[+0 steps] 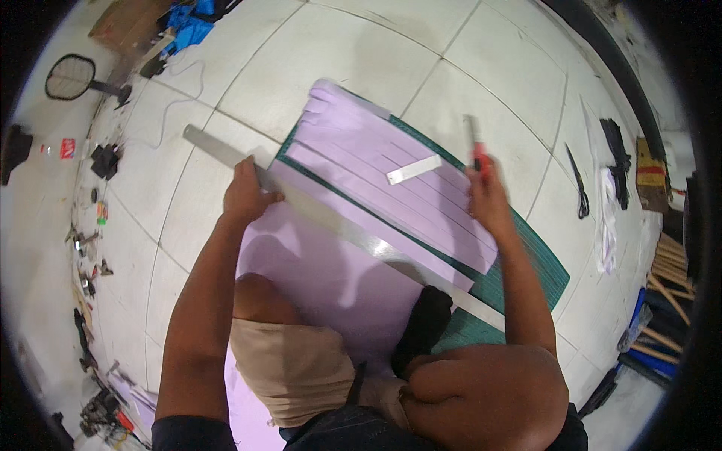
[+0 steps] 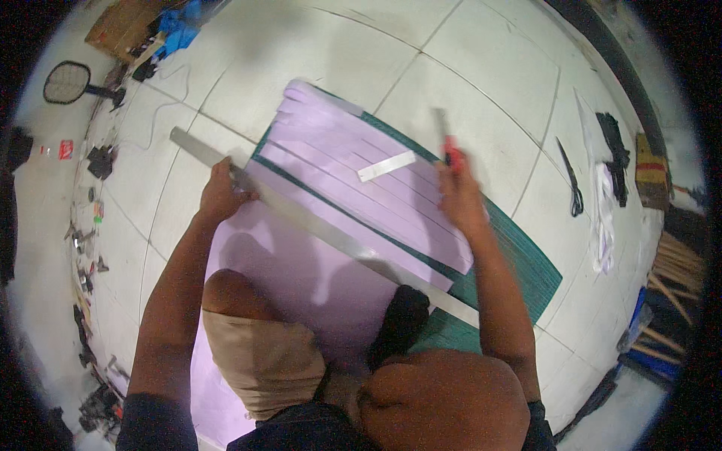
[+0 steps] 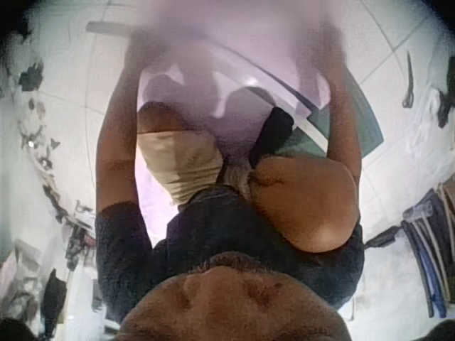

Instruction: The person cuts several strips of purple fabric using a utility knife and a long metal ruler on a cutting mat on the floor.

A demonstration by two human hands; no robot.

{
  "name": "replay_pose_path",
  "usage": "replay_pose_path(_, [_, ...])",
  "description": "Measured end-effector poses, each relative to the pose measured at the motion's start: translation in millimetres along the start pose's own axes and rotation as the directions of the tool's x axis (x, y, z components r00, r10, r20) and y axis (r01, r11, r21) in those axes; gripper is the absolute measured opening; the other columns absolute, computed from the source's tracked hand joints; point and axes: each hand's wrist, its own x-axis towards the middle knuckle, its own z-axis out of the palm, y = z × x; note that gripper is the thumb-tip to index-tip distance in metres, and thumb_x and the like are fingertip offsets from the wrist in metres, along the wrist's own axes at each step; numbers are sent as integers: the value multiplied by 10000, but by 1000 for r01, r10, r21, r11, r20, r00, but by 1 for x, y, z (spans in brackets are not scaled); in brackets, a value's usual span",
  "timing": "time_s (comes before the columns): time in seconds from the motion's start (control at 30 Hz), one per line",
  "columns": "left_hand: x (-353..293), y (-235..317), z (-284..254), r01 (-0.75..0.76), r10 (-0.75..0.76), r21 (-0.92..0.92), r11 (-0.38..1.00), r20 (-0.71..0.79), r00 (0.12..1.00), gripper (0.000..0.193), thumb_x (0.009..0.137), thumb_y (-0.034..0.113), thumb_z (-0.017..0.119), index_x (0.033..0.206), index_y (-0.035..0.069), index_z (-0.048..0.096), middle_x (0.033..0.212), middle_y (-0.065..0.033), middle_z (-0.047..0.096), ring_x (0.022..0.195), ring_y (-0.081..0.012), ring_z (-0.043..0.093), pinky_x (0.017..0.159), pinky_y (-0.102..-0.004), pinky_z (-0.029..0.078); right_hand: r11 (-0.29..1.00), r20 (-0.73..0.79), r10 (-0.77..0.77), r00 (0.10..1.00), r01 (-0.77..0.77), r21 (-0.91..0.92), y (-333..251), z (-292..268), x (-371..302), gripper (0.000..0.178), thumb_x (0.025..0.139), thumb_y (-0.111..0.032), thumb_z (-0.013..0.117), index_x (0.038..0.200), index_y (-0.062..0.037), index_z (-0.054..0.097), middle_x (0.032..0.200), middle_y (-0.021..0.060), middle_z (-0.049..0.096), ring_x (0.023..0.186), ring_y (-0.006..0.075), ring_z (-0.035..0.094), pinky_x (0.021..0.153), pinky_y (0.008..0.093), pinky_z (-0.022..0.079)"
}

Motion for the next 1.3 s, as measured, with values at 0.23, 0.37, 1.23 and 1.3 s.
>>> replay_pose_path(0.23, [0, 1, 1, 60, -57, -66, 996, 42, 997, 1107, 648, 315, 913, 1504, 44, 265, 1466, -173, 431, 1241, -352, 562, 994, -433, 503, 860, 563, -300, 770, 473, -189, -81, 162, -20, 265, 962, -180, 483, 1141, 13, 450, 841, 275, 663, 773, 476, 656, 701, 568, 495])
replay_pose_path(0.37, [1, 20, -7, 110, -108, -18, 994, 95, 990, 1118, 645, 333, 913, 1508, 73, 251, 1465, -173, 433, 1232, -338, 576, 977, -451, 511, 737, 624, -335, 706, 609, -293, -97, 198, -21, 240, 959, -156, 472, 1126, 15, 450, 821, 258, 670, 781, 439, 677, 707, 556, 515])
replay_pose_path(1.23, [2, 17, -10, -153, 109, 267, 951, 172, 979, 755, 787, 414, 801, 1434, 369, 414, 1375, -285, 453, 1252, -436, 534, 1062, -593, 397, 699, 697, -84, 712, 541, -468, -90, 155, -41, 273, 971, -150, 457, 1216, -35, 491, 965, 240, 696, 900, 413, 695, 775, 540, 528])
replay_pose_path(1.3, [3, 16, -8, -144, 103, 261, 955, 164, 981, 761, 786, 415, 803, 1436, 374, 411, 1373, -288, 458, 1258, -435, 529, 1051, -606, 402, 693, 703, -30, 710, 522, -497, -74, 135, -50, 309, 980, -156, 448, 1268, -47, 480, 973, 246, 695, 906, 415, 694, 779, 544, 526])
